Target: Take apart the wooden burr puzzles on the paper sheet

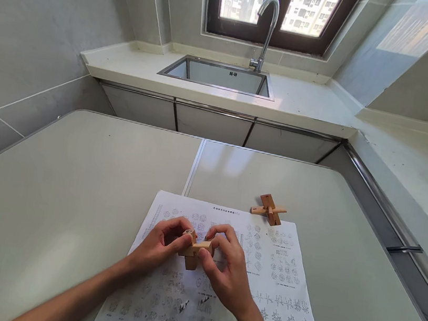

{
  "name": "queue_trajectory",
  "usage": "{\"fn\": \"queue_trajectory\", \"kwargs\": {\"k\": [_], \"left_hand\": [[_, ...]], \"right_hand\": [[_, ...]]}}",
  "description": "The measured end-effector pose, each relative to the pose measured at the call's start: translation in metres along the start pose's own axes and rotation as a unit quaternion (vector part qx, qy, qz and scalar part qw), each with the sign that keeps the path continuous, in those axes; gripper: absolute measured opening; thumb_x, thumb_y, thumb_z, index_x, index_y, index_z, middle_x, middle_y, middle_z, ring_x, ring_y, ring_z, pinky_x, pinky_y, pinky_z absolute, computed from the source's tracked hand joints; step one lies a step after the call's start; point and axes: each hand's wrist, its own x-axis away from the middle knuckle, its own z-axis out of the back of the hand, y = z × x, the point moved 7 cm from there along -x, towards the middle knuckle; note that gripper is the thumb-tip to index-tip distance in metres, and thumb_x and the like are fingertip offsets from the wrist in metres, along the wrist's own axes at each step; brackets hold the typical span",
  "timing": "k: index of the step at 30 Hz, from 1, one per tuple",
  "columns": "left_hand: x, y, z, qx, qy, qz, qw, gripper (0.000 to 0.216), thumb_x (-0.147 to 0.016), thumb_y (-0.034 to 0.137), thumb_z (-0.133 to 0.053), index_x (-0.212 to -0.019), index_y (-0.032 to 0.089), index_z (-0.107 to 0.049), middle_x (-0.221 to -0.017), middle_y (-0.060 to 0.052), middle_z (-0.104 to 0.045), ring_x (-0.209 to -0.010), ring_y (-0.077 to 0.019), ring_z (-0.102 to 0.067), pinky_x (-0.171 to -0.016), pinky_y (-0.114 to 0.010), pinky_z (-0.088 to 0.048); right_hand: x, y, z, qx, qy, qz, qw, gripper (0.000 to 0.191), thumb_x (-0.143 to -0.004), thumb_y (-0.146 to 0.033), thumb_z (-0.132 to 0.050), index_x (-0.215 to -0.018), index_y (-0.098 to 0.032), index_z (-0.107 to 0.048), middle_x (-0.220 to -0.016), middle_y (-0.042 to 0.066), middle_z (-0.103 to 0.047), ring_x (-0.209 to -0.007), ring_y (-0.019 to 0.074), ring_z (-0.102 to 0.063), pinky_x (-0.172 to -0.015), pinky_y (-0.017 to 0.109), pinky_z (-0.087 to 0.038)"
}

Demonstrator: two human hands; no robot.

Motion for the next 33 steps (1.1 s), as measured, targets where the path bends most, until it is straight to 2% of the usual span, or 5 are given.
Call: {"fn": "queue_trajectory", "kwargs": {"k": [4,11,24,29,33], "left_hand": [[0.0,0.001,-0.002,-0.011,-0.006,0.0,1.0,0.043,-0.095,0.058,-0.066,-0.086,0.017,-0.063,-0.076,-0.002,-0.062,-0.068,-0.0132,-0.052,-0.065,-0.026,-0.042],[0.0,0.003,-0.003,-0.012,-0.011,-0.011,1.0,0.041,-0.096,0.056,-0.066,-0.084,0.016,-0.064,-0.076,-0.004,-0.066,-0.069,-0.0144,-0.057,-0.066,-0.026,-0.043],[0.001,0.003,-0.003,-0.04,-0.013,-0.023,0.999,0.04,-0.096,0.055,-0.067,-0.084,0.016,-0.065,-0.074,-0.005,-0.069,-0.071,-0.0171,-0.06,-0.071,-0.029,-0.045],[0.002,-0.004,-0.001,-0.074,0.005,-0.037,0.997,0.044,-0.093,0.06,-0.066,-0.08,0.018,-0.059,-0.073,-0.002,-0.063,-0.068,-0.0155,-0.054,-0.068,-0.028,-0.041],[0.005,0.002,-0.014,-0.118,-0.078,-0.091,0.986,0.049,-0.098,0.062,-0.051,-0.073,0.019,-0.05,-0.068,0.002,-0.049,-0.064,-0.0137,-0.042,-0.061,-0.027,-0.033]], "right_hand": [[0.001,-0.007,0.004,0.024,0.027,0.02,0.999,0.03,-0.097,-0.034,-0.061,-0.071,-0.023,-0.048,-0.102,0.007,-0.062,-0.092,0.0248,-0.063,-0.08,0.037,-0.052],[0.0,-0.014,0.007,0.038,0.039,0.063,0.996,0.027,-0.095,-0.026,-0.064,-0.071,-0.024,-0.05,-0.09,0.005,-0.064,-0.087,0.0241,-0.062,-0.076,0.037,-0.052],[0.003,-0.025,0.005,0.067,0.037,0.128,0.989,0.025,-0.094,-0.015,-0.063,-0.076,-0.025,-0.049,-0.078,0.003,-0.063,-0.084,0.0246,-0.057,-0.081,0.044,-0.05],[0.004,-0.017,0.001,-0.007,0.005,0.076,0.997,0.027,-0.096,-0.023,-0.06,-0.074,-0.025,-0.044,-0.079,0.002,-0.061,-0.084,0.0239,-0.056,-0.079,0.04,-0.05],[0.005,-0.012,-0.008,-0.1,-0.07,0.027,0.992,0.031,-0.098,-0.038,-0.056,-0.073,-0.024,-0.044,-0.078,0.002,-0.057,-0.079,0.0226,-0.055,-0.075,0.037,-0.048]]}}
